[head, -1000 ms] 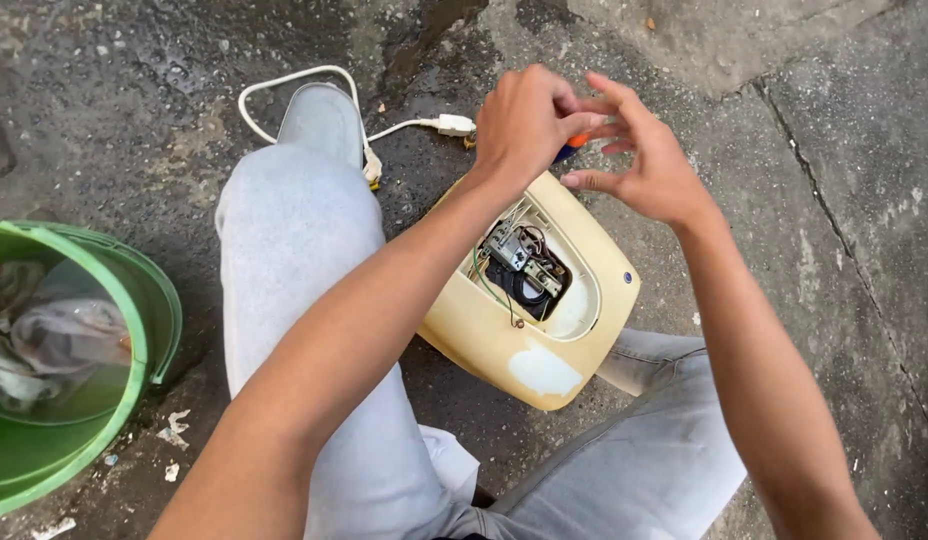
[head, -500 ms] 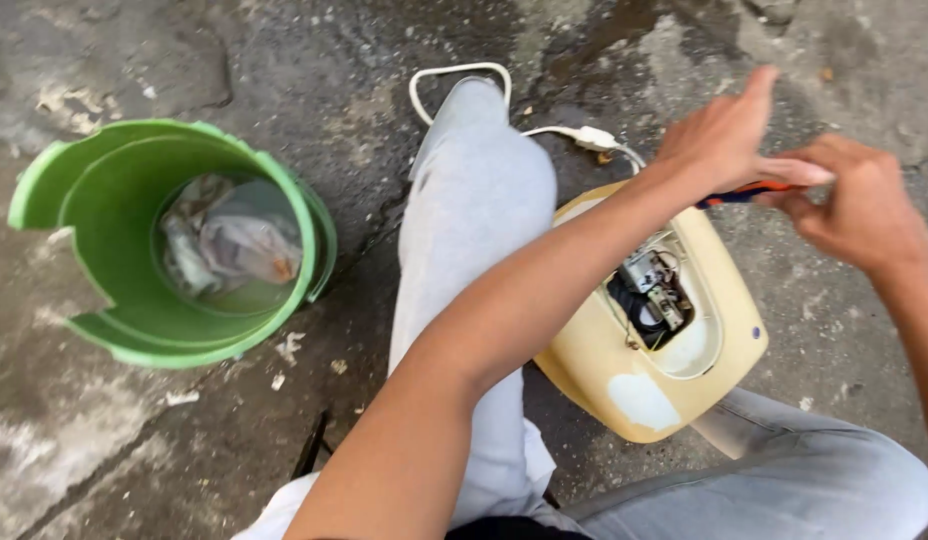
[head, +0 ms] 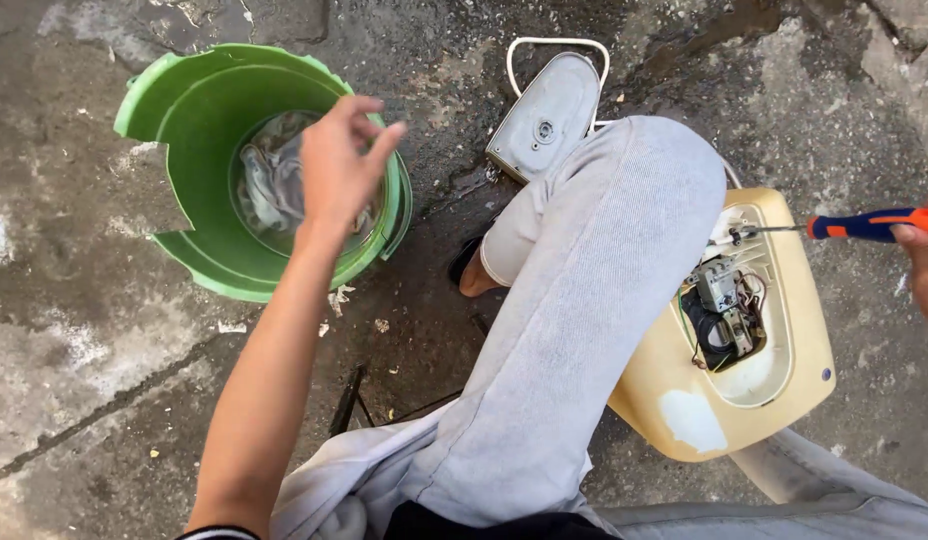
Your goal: The person is repairing a disassembled electric iron by working on its internal wiring. They use a screwdriver to tighten screws on the internal components and manipulate the wires with their hands. The iron's metal soleplate is detached and placed on the ground nearby.
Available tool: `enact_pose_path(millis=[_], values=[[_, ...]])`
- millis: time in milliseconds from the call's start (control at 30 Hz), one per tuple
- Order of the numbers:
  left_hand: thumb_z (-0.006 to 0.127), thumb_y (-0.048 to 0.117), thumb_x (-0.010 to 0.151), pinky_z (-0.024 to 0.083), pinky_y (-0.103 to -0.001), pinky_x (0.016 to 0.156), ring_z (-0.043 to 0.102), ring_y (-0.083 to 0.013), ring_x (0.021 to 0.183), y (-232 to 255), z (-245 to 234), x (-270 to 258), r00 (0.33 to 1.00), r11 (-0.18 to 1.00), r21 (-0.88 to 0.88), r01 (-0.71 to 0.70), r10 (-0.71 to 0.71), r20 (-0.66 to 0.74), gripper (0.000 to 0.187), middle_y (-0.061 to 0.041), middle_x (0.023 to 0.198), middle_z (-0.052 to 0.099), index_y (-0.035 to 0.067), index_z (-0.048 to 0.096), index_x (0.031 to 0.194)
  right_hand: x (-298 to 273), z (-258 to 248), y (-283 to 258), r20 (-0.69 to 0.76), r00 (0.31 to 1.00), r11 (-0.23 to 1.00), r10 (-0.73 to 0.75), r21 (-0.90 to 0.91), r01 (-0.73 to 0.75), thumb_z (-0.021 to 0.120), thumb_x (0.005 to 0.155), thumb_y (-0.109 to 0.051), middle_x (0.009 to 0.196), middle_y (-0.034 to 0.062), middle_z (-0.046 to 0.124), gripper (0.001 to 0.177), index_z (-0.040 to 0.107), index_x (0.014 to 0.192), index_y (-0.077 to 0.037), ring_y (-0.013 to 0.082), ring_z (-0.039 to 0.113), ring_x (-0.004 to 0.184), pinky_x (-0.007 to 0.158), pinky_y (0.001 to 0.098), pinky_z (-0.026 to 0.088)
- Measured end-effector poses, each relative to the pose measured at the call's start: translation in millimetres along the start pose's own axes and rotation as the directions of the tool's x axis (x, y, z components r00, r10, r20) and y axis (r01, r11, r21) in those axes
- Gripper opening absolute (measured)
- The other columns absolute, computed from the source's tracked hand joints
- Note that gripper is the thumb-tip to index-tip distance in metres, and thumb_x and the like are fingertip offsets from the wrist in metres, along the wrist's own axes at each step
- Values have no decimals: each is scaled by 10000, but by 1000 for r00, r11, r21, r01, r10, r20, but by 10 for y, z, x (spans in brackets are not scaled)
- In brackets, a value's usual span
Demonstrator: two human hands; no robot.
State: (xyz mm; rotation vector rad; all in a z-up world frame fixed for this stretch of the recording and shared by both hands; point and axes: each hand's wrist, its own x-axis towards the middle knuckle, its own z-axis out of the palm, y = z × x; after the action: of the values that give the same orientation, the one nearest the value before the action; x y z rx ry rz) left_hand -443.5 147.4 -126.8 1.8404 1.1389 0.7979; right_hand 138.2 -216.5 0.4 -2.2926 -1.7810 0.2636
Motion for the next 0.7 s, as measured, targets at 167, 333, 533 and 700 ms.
enact_pose_path(millis=[167,333,533,700], values=[[821,-77,978,579,-341,715,690,-243,774,-507,-301,-452,998,980,187,64,-62,-15,251,-203,934,736,-153,725,1197,221,-451,-987,-33,999,947,-40,-321,28,875,1027,62,1006,207,611,313,654,1223,167,283,559,768,710,388,483],[682,-18,1242,530,-418,810,648,-313,959,-216,-129,-226,998,985,170,-30,20,61,184,-242,1144,690,-147,654,1371,353,-372,-1181,-32,996,987,80,-134,-84,810,904,-10,903,154,630,304,579,1081,77,266,571,704,693,381,496],[654,-54,1432,525,-363,807,634,-275,948,1288,244,159,932,927,105,-360,353,82,92,-209,1164,664,-142,637,1457,326,-306,-1078,-66,987,987,150,-56,-153,845,842,-50,941,80,703,206,717,1004,-35,241,590,801,813,376,496],[798,-272,1152,585,-434,933,713,-365,1093,2646,695,191,760,759,-116,-640,648,47,349,-298,1239,717,-150,581,1397,166,-716,-1192,-124,965,973,232,35,-230,835,931,-59,909,78,731,188,716,1072,-25,161,688,691,626,300,563]])
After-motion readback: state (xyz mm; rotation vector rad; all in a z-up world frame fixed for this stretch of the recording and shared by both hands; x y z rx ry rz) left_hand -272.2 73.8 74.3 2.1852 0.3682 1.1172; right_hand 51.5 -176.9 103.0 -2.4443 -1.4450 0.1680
